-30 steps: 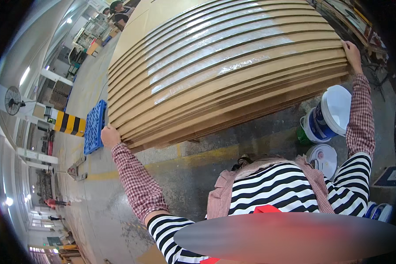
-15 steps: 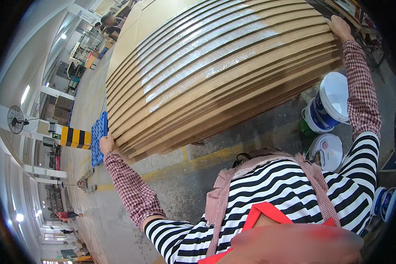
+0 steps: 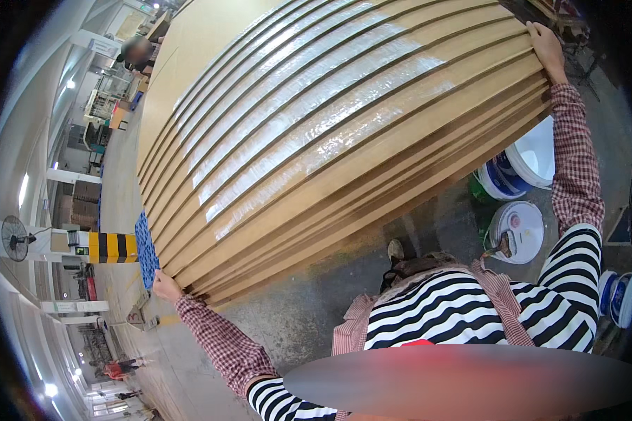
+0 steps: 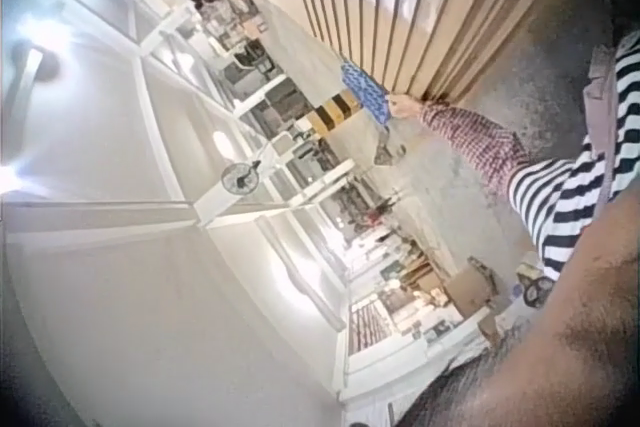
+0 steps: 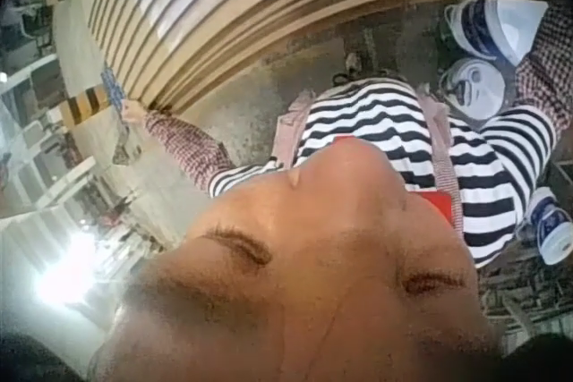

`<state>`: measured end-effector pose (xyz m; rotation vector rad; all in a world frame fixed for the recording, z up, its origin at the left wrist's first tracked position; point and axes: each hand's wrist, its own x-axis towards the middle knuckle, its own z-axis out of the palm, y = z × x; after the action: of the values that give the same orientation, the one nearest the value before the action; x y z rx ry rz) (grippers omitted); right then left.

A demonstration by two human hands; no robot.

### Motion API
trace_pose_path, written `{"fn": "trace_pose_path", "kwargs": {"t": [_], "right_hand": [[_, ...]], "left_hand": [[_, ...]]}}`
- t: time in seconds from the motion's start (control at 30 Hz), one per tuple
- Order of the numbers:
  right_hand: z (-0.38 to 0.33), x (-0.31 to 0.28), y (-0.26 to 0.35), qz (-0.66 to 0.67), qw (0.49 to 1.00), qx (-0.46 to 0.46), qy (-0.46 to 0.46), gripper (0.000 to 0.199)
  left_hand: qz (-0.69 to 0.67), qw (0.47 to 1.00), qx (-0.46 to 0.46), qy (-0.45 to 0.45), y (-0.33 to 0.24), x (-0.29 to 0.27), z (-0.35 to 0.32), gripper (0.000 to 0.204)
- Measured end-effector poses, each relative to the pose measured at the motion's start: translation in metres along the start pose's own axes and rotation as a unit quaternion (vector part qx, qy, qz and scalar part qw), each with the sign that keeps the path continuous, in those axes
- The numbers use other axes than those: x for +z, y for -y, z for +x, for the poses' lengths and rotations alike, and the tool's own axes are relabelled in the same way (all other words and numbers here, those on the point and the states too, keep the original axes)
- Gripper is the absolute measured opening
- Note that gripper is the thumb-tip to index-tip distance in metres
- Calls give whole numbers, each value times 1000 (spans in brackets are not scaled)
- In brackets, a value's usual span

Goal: Applying glue with a brush to the edges of a stack of folded cardboard sheets.

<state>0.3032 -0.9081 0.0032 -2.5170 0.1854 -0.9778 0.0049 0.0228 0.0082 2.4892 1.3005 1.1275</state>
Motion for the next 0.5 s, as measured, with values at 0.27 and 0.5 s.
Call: {"fn": "trace_pose_path", "kwargs": {"t": [0.27,0.5], "right_hand": [[27,22,16,-99,992,66,31,43],[-2,26,31,-42,998,35,6,40]], "left_hand": [[136,988,63,24,-23,-2,13,45],[90,996,-12,0,-28,-11,-14,48]]}}
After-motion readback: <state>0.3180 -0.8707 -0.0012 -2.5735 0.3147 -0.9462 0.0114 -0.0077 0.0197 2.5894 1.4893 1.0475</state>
